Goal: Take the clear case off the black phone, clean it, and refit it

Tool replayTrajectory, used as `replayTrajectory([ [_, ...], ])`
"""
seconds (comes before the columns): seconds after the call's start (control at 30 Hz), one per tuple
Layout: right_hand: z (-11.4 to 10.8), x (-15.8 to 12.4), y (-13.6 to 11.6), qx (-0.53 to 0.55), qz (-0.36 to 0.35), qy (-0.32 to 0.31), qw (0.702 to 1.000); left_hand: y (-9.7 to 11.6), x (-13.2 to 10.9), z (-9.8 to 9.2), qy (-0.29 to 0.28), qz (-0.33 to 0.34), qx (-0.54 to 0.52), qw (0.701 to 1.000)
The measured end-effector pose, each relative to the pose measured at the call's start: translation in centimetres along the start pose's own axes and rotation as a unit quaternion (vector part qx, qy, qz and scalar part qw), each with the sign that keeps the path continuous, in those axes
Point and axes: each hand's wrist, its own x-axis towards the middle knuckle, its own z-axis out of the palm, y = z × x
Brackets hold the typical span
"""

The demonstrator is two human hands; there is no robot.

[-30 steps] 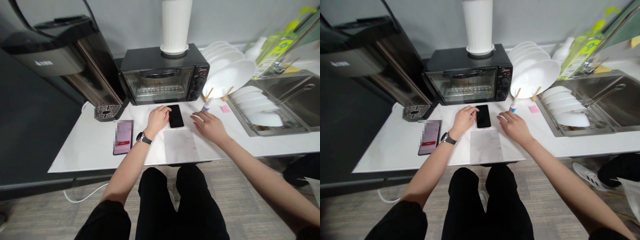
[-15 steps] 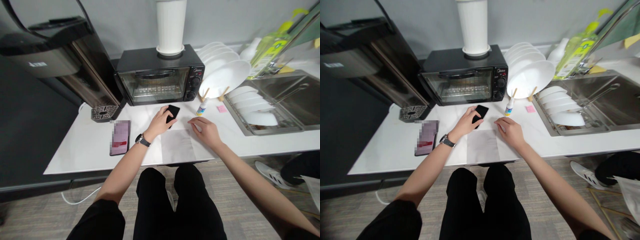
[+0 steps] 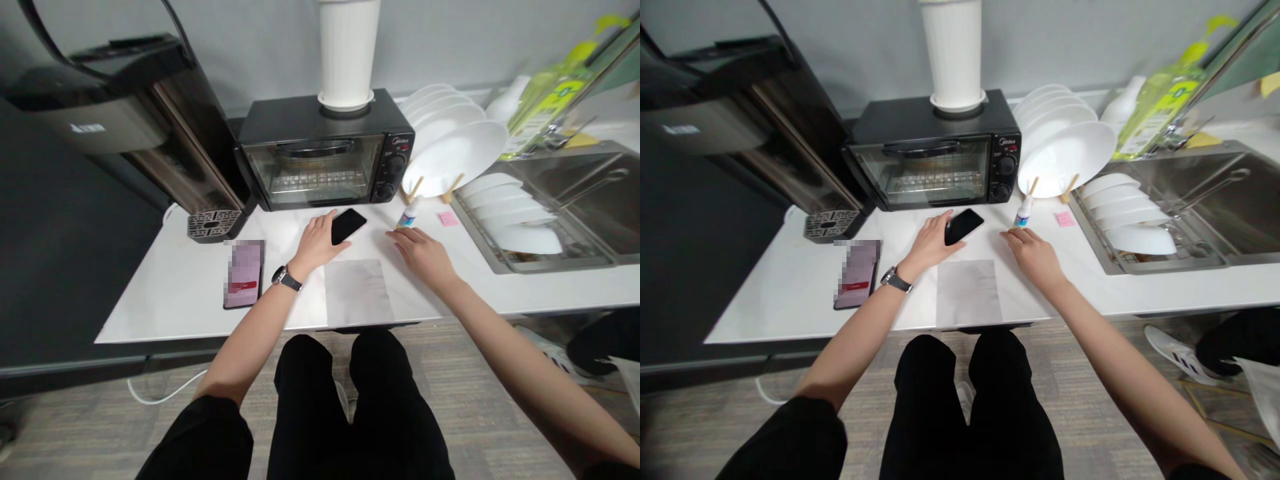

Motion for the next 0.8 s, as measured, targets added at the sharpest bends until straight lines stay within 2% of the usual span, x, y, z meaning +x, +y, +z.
replayTrajectory([
  [0.13, -0.9, -1.6, 0.1, 0.004, 0.024, 0.039, 0.999, -0.1, 0.2, 0.2, 0.012, -0.03, -0.012, 0.999],
  [0.23, -1.7, -2.5, -1.4, 0.044, 0.037, 0.093, 0.994, 0.0, 0.4, 0.0, 0.017, -0.026, -0.034, 0.999],
  [0.3, -1.9, -2.0, -2.8, 0.107, 0.044, 0.115, 0.987, 0.2, 0.3, -0.4, 0.015, -0.012, -0.04, 0.999],
  [0.37, -1.5, -0.1, -4.0, 0.199, 0.053, 0.124, 0.971, 0.6, 0.2, -0.9, 0.012, 0.003, -0.03, 0.999],
  [0.47, 0.1, 4.7, -4.7, 0.344, 0.099, 0.149, 0.922, 0.9, 0.0, -1.6, 0.015, 0.022, 0.0, 1.0],
  [0.53, 1.5, 7.9, -4.8, 0.409, 0.137, 0.18, 0.884, 1.0, -0.1, -2.0, 0.019, 0.03, 0.021, 0.999],
  [0.6, 3.1, 10.2, -4.8, 0.464, 0.168, 0.181, 0.851, 0.8, -0.1, -2.3, 0.022, 0.038, 0.044, 0.998],
  [0.7, 5.0, 11.3, -4.9, 0.541, 0.202, 0.129, 0.806, 0.7, -0.2, -2.6, 0.026, 0.059, 0.08, 0.995],
  [0.8, 6.1, 10.6, -5.0, 0.617, 0.235, 0.098, 0.745, 1.0, -0.3, -2.9, 0.027, 0.086, 0.109, 0.99],
])
